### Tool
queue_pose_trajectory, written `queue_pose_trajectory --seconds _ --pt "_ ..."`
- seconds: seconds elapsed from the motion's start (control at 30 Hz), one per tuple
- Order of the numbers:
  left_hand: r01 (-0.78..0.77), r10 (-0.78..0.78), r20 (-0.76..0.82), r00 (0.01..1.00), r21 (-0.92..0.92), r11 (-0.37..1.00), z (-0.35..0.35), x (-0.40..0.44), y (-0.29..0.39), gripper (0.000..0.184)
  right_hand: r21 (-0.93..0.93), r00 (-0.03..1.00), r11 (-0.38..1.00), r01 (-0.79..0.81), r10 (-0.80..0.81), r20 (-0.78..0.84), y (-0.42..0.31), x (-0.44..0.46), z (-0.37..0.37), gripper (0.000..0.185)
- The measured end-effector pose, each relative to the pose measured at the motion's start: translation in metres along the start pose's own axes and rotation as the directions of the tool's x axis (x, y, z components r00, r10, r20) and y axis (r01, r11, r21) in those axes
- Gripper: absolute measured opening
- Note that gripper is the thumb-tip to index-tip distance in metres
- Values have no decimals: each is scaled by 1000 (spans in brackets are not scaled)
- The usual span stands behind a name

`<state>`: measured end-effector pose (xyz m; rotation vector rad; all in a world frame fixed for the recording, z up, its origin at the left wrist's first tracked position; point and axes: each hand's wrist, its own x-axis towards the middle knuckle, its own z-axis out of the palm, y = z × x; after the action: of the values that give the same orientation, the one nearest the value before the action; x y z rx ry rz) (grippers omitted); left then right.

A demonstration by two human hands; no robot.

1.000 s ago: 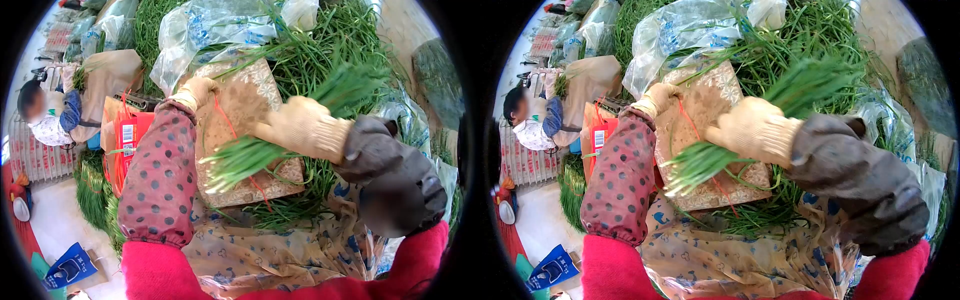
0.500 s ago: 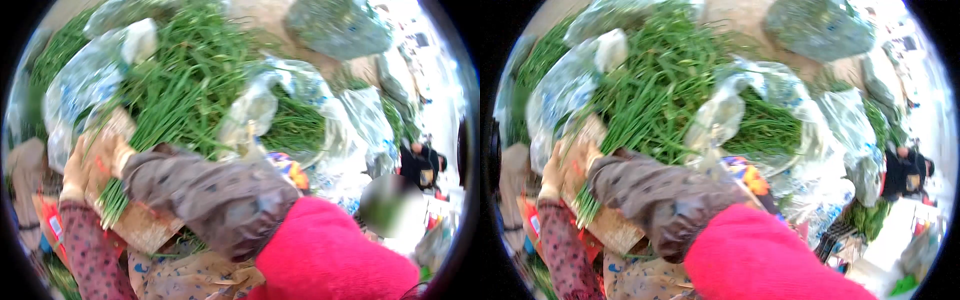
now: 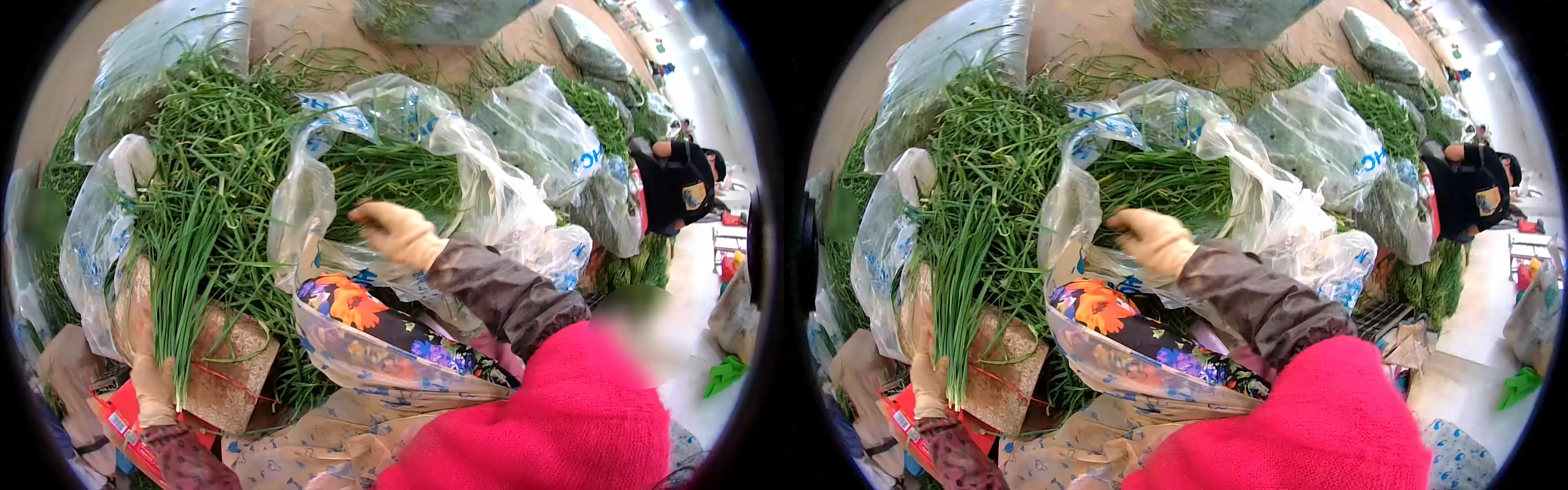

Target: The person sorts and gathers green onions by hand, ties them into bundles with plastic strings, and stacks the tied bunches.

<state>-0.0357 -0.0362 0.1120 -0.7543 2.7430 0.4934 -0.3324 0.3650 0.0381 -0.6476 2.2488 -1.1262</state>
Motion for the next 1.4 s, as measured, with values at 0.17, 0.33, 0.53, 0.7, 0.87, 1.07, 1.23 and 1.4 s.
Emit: queue_pose_trajectory --seconds 0.17,0.33,0.53,0.7,0.87,1.07,1.23,1.4 --pt "-132 140 98 985 -92 987 27 -2 50 79 -48 879 884 -464 454 -144 108 10 -65 56" --pt "10 30 253 967 -153 988 31 10 99 71 44 744 785 -618 603 -289 187 71 -119 54" --pt "-260 290 127 949 -209 943 35 58 140 63 -268 636 602 -752 556 -535 221 119 -129 51" --pt "-257 486 241 840 -612 748 56 122 237 52 -506 752 556 -659 499 -431 229 121 -124 48" --pt "-528 729 230 645 -556 642 90 157 280 50 -834 954 524 -175 300 -11 218 83 -131 46" --pt "-416 689 268 673 -633 653 112 163 291 54 -863 769 460 209 468 436 215 41 -129 35" --pt "-418 678 260 688 -621 663 114 160 280 51 -713 795 467 523 34 606 210 53 -142 30" --pt "-223 571 314 758 -699 680 99 154 269 49 -679 831 727 -104 439 343 127 106 -160 31"
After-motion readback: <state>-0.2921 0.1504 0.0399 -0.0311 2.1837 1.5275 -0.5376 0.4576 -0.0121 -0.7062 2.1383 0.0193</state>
